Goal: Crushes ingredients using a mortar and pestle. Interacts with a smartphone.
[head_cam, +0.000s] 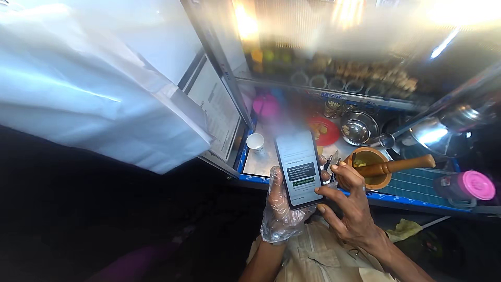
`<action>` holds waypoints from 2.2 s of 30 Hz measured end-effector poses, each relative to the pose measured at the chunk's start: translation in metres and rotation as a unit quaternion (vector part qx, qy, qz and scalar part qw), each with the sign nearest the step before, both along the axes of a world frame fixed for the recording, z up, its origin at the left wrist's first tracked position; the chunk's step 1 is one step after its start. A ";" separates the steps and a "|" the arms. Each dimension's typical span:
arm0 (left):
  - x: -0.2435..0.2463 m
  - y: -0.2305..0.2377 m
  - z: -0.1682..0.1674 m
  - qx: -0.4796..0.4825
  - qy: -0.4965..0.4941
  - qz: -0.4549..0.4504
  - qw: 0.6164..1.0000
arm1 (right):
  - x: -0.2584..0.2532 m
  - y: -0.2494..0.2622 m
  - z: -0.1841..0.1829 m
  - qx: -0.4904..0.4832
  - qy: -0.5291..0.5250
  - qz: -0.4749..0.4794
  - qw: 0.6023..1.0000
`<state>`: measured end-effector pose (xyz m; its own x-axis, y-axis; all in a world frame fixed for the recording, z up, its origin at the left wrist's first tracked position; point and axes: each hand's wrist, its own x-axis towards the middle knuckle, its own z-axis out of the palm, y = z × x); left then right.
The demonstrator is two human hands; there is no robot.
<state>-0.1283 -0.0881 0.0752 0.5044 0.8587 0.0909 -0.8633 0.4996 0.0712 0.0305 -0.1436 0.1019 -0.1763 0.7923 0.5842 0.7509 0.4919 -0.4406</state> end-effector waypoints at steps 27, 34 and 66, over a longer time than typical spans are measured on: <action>0.000 0.003 0.000 -0.015 0.004 0.008 1.000 | -0.001 0.007 0.001 0.004 0.003 0.004 1.000; -0.002 -0.005 0.004 -0.021 0.028 0.028 0.999 | 0.004 0.026 0.019 0.034 -0.032 -0.073 0.996; -0.001 0.004 -0.003 -0.003 -0.028 -0.069 0.997 | 0.009 0.031 0.025 0.177 0.067 -0.130 0.973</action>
<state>-0.1291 -0.0842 0.0722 0.6115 0.7825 0.1171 -0.7893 0.6137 0.0212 0.0400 -0.1128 0.1267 0.1006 0.5444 0.8328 0.8174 0.4320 -0.3811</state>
